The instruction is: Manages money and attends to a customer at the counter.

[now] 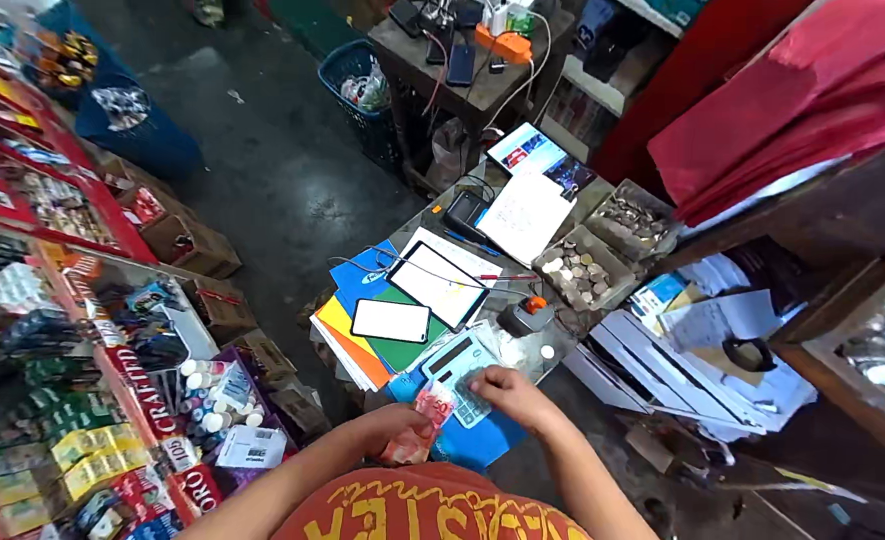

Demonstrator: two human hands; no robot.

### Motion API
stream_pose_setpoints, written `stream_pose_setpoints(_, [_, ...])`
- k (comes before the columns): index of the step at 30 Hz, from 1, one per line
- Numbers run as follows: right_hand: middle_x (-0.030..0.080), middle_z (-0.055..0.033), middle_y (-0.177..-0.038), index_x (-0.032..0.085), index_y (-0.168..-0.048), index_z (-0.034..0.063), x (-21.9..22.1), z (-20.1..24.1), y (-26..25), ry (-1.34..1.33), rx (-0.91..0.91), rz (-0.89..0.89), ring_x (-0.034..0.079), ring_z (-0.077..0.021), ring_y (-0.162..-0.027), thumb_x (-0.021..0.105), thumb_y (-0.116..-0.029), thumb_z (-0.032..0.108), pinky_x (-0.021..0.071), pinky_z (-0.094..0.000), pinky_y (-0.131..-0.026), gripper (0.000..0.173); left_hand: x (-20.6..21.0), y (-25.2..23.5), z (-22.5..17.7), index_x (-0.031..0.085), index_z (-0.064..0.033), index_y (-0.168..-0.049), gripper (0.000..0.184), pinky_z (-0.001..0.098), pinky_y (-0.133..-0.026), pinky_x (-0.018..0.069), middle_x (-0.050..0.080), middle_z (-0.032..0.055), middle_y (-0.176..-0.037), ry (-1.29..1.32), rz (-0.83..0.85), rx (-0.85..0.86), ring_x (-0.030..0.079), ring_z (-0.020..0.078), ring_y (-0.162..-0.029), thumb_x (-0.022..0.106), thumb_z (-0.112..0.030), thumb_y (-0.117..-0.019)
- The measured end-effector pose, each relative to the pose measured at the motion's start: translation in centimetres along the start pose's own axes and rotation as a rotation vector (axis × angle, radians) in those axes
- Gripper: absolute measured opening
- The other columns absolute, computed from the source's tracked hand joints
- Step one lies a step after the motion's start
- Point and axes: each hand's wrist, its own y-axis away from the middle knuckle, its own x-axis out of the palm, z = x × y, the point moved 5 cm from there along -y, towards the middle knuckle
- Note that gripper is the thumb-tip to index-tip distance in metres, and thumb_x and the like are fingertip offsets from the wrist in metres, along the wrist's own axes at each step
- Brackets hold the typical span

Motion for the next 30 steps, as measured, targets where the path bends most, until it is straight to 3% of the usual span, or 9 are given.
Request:
stream_pose_setpoints(4, [0.071, -0.0151, -0.119, 0.054, -0.134, -0.0033, 0.0, 1.0, -1.2, -0.951, -0.075, -0.011, 0.071, -0.0267, -0.108, 0.026, -0.1113, 0.016, 0.0591, -0.0423, -0.093, 0.041, -0.8, 0.8, -1.0, 0.051, -0.0008, -0.135, 0.034, 0.0348, -0.085, 0.0575, 0.069, 0.0103, -0.109, -0.144, -0.025, 0.015, 0.069, 0.0165, -0.094, 0.046, -0.021, -0.1081])
stream_pose_setpoints(7, [0.068, -0.0187, -0.131, 0.05, -0.141, 0.0025, 0.6, 2.6, -1.7, -1.209, -0.145, 0.136, 0.068, -0.0337, -0.117, 0.021, -0.1125, 0.025, 0.0574, -0.0477, -0.097, 0.047, -3.8, 2.4, -1.8, 0.053, 0.0009, -0.133, 0.034, 0.0374, -0.088, 0.059, 0.074, 0.0118, -0.108, -0.101, -0.049, 0.118, 0.073, 0.02, -0.097, 0.041, -0.02, -0.1096])
stream_pose_setpoints(13, [0.064, -0.0161, -0.138, 0.053, -0.141, 0.0065, 4.3, 7.6, -4.6, -1.148, -0.248, 0.159, 0.064, -0.0324, -0.125, 0.024, -0.1112, 0.033, 0.0553, -0.048, -0.101, 0.05, -12.3, 5.3, -5.7, 0.046, -0.0002, -0.143, 0.044, 0.0421, -0.089, 0.061, 0.074, 0.0166, -0.109, 0.266, -0.026, 0.498, 0.074, 0.0259, -0.099, 0.021, -0.02, -0.1121])
stream_pose_setpoints(17, [0.066, -0.0173, -0.134, 0.054, -0.14, 0.0034, 8.8, 11.6, -8.6, -1.185, -0.312, 0.031, 0.066, -0.0315, -0.122, 0.021, -0.1121, 0.034, 0.0559, -0.0452, -0.1, 0.053, -19.7, 7.9, -9.9, 0.049, 0.0043, -0.131, 0.033, 0.0407, -0.082, 0.0633, 0.075, 0.0177, -0.099, 0.322, -0.055, 0.61, 0.076, 0.0263, -0.09, 0.03, -0.013, -0.1114])
stream_pose_setpoints(19, [0.075, -0.009, -0.101, 0.066, -0.122, 0.0065, 11.9, 13.3, -10.8, -1.188, -0.278, -0.091, 0.073, -0.0186, -0.089, 0.023, -0.1119, 0.034, 0.0606, -0.0306, -0.076, 0.052, -23.7, 9.7, -11.2, 0.049, 0.0065, -0.129, 0.026, 0.0398, -0.083, 0.0631, 0.075, 0.0173, -0.103, 0.25, -0.145, 0.644, 0.075, 0.0251, -0.093, 0.046, -0.005, -0.1067])
stream_pose_setpoints(20, [0.069, -0.0019, -0.079, 0.067, -0.11, 0.0086, 13.5, 14.5, -12.4, -1.197, -0.263, -0.136, 0.065, -0.0097, -0.065, 0.024, -0.1115, 0.033, 0.0536, -0.0215, -0.057, 0.049, -25.7, 10.8, -11.9, 0.05, 0.0075, -0.129, 0.029, 0.0397, -0.083, 0.0633, 0.074, 0.0179, -0.104, 0.234, -0.201, 0.665, 0.075, 0.0251, -0.093, 0.055, -0.002, -0.1022])
stream_pose_setpoints(22, [0.056, 0.0051, -0.063, 0.063, -0.101, 0.0099, 16.6, 17.4, -15.3, -1.137, -0.253, -0.156, 0.048, -0.0017, -0.046, 0.027, -0.1115, 0.025, 0.0382, -0.0148, -0.042, 0.041, -28.9, 13.5, -13.5, 0.052, 0.0072, -0.126, 0.038, 0.0371, -0.08, 0.0641, 0.073, 0.0161, -0.101, 0.238, -0.292, 0.724, 0.074, 0.0222, -0.089, 0.069, 0.002, -0.0928])
stream_pose_setpoints(26, [0.06, 0.0035, -0.079, 0.059, -0.125, 0.0023, 22.0, 23.4, -18.6, -0.594, -0.327, -0.289, 0.05, -0.002, -0.056, 0.059, -0.1007, 0.013, 0.0414, -0.0173, -0.048, 0.027, -32.0, 18.0, -14.4, 0.056, 0.007, -0.118, 0.039, 0.0337, -0.077, 0.0645, 0.074, 0.0123, -0.094, 0.236, -0.324, 0.826, 0.075, 0.0175, -0.083, 0.076, 0.006, -0.0848])
stream_pose_setpoints(30, [0.069, -0.0016, -0.091, 0.063, -0.111, 0.0015, 25.2, 26.9, -21.4, -0.367, -0.402, -0.297, 0.065, -0.006, -0.072, 0.076, -0.0891, 0.013, 0.0547, -0.0225, -0.062, 0.028, -33.3, 20.3, -13.4, 0.057, 0.006, -0.117, 0.035, 0.0321, -0.079, 0.0638, 0.074, 0.0098, -0.094, 0.248, -0.313, 0.9, 0.074, 0.0152, -0.084, 0.074, 0.005, -0.087])
